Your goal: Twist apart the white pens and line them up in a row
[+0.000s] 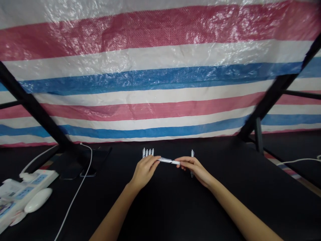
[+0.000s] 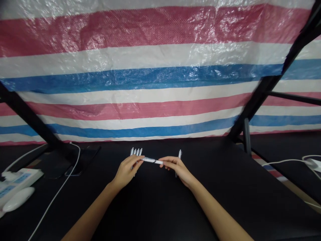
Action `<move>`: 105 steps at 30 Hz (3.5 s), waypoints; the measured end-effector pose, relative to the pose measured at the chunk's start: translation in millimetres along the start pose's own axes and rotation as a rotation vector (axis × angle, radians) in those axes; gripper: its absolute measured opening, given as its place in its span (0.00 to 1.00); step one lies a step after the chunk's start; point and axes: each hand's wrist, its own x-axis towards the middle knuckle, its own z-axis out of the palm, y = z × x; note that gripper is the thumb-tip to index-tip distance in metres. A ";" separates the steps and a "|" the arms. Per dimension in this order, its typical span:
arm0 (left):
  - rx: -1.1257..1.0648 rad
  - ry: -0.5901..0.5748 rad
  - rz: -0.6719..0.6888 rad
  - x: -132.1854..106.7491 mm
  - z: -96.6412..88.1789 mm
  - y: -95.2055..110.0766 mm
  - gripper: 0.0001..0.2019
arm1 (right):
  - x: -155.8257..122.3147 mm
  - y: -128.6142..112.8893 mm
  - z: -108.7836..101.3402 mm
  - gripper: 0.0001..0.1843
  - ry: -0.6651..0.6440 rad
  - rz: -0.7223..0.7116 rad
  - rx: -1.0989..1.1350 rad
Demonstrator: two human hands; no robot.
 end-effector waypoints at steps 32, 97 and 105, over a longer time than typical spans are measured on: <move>-0.075 0.003 -0.165 0.8 0.5 -8.9 0.10 | 14.7 21.3 -3.6 0.17 0.261 -0.146 -0.218; -0.034 -0.065 -0.076 1.2 -3.0 -5.1 0.11 | 12.8 14.5 -4.9 0.14 0.307 -0.117 -0.031; -0.087 -0.091 -0.166 0.1 -3.0 -5.9 0.11 | 13.7 14.8 -4.4 0.15 0.319 -0.149 -0.069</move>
